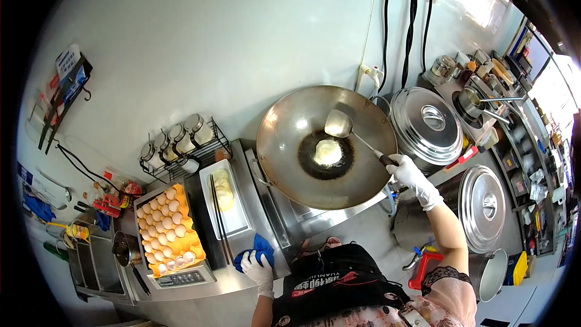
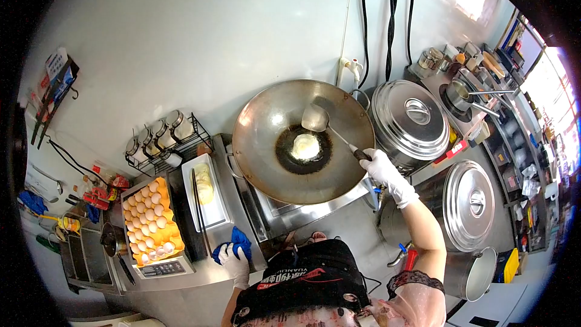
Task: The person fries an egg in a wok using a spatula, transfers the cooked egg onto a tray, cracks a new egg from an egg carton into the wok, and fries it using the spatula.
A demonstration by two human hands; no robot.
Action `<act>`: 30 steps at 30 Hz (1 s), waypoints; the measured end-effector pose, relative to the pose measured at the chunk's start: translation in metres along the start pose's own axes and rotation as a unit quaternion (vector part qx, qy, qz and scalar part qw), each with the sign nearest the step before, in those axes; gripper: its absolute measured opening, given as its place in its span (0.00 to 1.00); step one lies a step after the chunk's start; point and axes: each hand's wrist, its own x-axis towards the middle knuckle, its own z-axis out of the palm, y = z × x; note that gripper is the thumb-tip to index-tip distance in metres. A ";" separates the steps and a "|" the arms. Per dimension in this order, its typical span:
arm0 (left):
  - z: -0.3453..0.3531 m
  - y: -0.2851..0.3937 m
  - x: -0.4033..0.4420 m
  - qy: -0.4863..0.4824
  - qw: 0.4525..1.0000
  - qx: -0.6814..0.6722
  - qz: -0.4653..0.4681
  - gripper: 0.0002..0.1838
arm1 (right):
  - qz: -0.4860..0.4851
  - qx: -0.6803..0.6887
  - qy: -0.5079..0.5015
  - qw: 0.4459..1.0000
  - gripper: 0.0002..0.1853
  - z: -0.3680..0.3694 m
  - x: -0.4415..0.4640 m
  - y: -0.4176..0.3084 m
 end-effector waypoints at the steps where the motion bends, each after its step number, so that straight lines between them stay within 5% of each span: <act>1: 0.001 -0.001 0.000 -0.003 1.000 -0.002 -0.004 0.19 | 0.000 0.000 0.000 1.000 0.17 0.000 0.000 -0.002; 9: 0.008 -0.008 -0.003 -0.009 1.000 -0.002 -0.011 0.20 | 0.068 0.046 -0.029 0.996 0.06 -0.001 0.026 0.008; 23: 0.005 -0.005 0.000 0.006 1.000 0.000 0.003 0.19 | 0.131 0.106 -0.103 0.980 0.08 -0.013 0.042 0.006; 30: 0.007 -0.006 0.000 0.006 1.000 0.001 0.007 0.19 | 0.154 0.241 -0.189 0.939 0.09 0.020 0.076 0.019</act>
